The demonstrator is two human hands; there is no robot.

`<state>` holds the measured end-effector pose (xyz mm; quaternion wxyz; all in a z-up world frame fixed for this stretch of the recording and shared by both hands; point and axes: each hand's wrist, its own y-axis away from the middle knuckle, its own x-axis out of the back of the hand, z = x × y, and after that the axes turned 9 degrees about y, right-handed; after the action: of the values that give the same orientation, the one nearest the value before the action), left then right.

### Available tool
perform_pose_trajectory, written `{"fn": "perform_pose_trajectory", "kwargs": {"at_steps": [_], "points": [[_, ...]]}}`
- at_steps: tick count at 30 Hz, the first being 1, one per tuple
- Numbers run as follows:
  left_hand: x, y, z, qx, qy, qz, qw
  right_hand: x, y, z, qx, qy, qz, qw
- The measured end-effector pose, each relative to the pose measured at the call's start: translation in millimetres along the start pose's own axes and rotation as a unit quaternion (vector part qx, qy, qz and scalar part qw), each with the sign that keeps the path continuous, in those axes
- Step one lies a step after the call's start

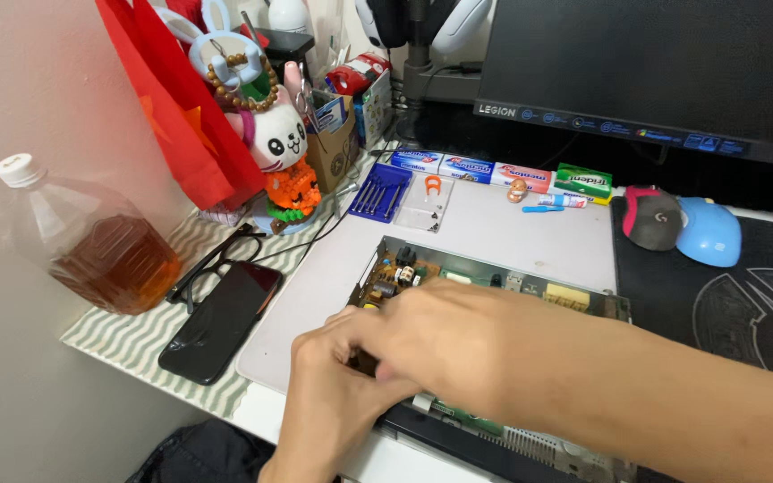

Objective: The person unscrews several screws from a green circuit board and the metal chassis of an electronic device using a screwdriver, and moves the device to reach different screw locations.

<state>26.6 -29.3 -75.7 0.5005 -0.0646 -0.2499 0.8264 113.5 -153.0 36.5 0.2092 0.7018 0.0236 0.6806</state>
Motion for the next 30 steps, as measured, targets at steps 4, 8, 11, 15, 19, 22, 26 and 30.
{"fn": "perform_pose_trajectory", "kwargs": {"at_steps": [4,8,11,15,19,22,26,30], "points": [[14.6,-5.6,-3.6,-0.047,-0.093,-0.073,0.992,-24.0,-12.6,17.3,0.151,0.09,0.094,0.98],[29.5,-8.4,8.3,-0.002,0.007,-0.211,0.977,-17.0,-14.1,26.3,0.214,0.083,0.126,0.965],[28.8,-9.3,7.2,0.017,0.025,-0.199,0.979,-17.8,-17.3,27.8,0.252,0.125,0.135,0.95],[22.3,-5.0,5.4,0.026,0.013,-0.092,0.995,35.3,-1.2,0.2,0.117,0.043,-0.042,0.991],[15.5,-2.9,-8.3,-0.051,-0.029,-0.05,0.997,25.6,-9.5,-2.8,-0.072,0.088,-0.094,0.989],[3.0,-1.4,-2.7,-0.074,-0.066,0.008,0.995,6.2,-13.3,0.5,0.008,0.188,-0.084,0.979],[11.1,-5.5,-2.1,-0.06,-0.086,-0.022,0.994,-2.4,-9.1,3.1,0.112,0.137,0.022,0.984],[33.6,-16.4,36.7,0.013,-0.021,-0.25,0.968,-11.1,-10.0,24.7,0.243,0.104,0.13,0.955]]}}
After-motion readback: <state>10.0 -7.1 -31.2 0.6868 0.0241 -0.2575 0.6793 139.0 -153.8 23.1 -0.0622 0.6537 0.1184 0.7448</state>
